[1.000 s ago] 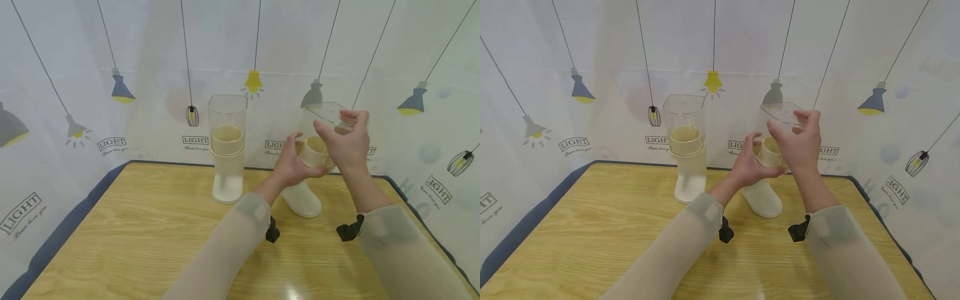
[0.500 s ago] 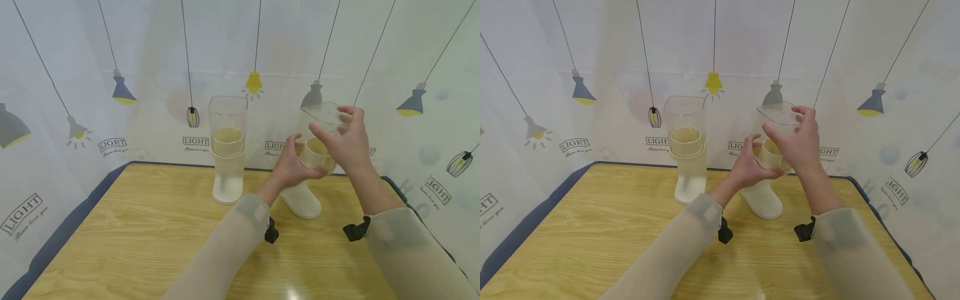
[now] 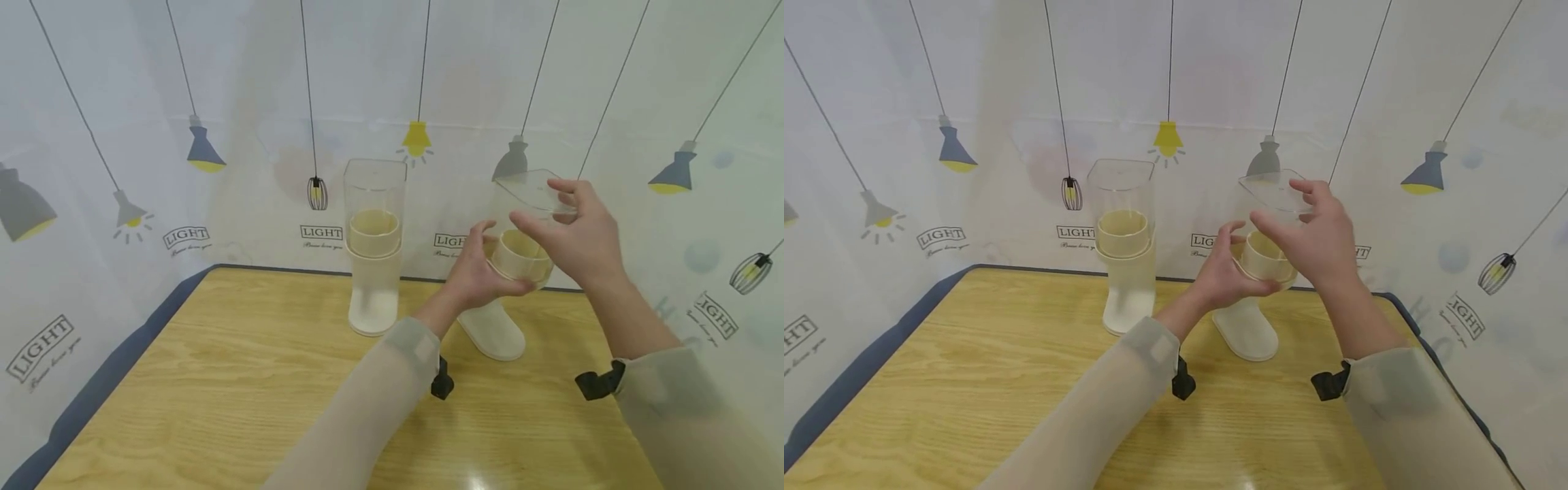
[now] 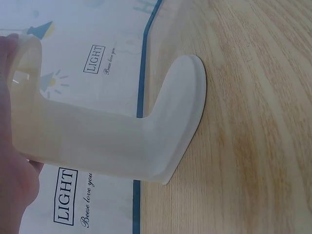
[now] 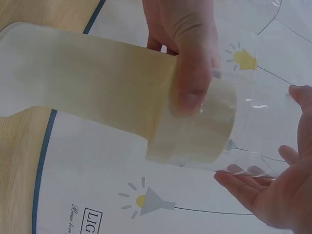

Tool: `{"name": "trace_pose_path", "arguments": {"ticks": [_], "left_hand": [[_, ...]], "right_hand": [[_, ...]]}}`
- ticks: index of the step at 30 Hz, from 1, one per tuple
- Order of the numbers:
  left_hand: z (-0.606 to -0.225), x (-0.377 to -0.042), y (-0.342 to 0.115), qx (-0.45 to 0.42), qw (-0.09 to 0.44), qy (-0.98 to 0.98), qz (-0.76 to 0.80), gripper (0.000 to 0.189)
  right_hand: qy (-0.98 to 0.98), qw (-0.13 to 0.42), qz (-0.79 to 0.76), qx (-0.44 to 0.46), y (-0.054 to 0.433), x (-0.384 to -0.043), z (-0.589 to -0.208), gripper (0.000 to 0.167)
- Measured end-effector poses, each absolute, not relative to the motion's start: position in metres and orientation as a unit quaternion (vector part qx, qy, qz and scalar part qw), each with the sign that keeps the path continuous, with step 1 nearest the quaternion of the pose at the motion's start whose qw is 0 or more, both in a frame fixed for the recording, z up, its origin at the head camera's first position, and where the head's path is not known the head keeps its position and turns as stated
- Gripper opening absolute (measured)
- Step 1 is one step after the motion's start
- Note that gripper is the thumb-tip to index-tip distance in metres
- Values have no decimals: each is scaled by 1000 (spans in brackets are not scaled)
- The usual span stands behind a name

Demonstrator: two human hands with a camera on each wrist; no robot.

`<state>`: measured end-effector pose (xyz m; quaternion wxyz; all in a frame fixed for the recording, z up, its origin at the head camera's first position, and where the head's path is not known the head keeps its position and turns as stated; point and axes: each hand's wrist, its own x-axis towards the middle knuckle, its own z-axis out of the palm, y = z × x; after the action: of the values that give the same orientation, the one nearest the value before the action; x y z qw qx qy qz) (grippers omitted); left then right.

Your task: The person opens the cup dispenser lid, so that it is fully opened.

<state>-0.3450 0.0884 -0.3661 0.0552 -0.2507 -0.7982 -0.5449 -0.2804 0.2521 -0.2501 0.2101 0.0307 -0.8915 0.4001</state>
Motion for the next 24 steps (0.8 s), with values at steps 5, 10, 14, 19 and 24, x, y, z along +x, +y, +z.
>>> {"name": "trace_pose_path", "arguments": {"ticks": [5, 10, 14, 19, 24], "left_hand": [[-366, -347, 90, -259, 60, -798, -540, 125], [-366, -347, 88, -254, 51, -800, -542, 129], [-368, -349, 87, -255, 51, -790, -555, 133], [-375, -347, 88, -242, 57, -780, -574, 139], [-377, -343, 89, -212, 56, -779, -588, 133]], "right_hand": [[-890, 212, 403, 18, 253, -278, -245, 90], [-884, 215, 414, 13, 253, -274, -244, 89], [-876, 228, 424, 14, 253, -272, -243, 87], [-863, 240, 445, 5, 257, -268, -239, 82], [-856, 253, 450, 2, 262, -263, -232, 79]]}}
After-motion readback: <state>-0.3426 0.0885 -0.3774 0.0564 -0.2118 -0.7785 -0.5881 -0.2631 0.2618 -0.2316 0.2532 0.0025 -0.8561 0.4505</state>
